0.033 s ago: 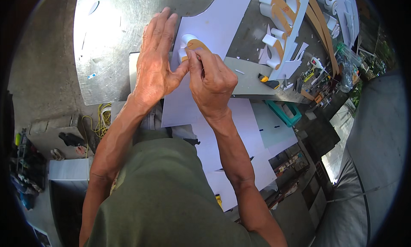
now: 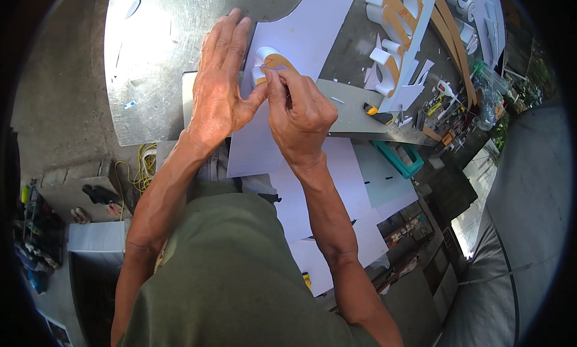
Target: The recorder is tracing letter templates onto a substrate and cutting them out using a utility knife.
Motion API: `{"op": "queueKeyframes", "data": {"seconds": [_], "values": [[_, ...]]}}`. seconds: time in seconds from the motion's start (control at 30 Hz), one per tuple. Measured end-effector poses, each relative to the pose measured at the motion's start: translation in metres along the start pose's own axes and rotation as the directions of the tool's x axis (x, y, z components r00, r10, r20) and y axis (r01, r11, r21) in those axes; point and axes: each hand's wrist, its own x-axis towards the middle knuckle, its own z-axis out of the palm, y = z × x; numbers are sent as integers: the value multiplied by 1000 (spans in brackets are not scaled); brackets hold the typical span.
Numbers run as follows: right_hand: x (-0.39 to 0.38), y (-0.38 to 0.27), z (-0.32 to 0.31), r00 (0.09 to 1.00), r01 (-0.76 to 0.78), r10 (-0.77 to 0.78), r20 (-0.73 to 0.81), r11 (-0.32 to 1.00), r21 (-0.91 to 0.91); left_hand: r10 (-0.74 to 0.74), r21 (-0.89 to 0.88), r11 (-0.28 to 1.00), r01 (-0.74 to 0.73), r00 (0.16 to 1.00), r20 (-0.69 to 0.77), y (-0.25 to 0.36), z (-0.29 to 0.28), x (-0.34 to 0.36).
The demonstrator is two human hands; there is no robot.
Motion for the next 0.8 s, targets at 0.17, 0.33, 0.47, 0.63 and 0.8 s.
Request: {"op": "queueKeyframes", "data": {"seconds": [0.17,0.33,0.47,0.63,0.8], "values": [[-10,-3,-5,993,113,-115,-38,992,-65,30,39,999,-30,999,-14,3,-4,0],[-23,-5,-10,982,153,-155,-108,988,-27,-25,79,997,11,985,173,4,-13,3],[-41,-11,-24,969,83,-79,-236,997,5,24,91,995,-35,993,118,5,-8,3],[-69,0,-34,938,-19,23,-345,1000,13,46,174,983,-63,994,98,2,-2,2],[-84,17,-33,892,-85,109,-438,994,74,48,228,971,-71,993,107,3,-1,1]]}}
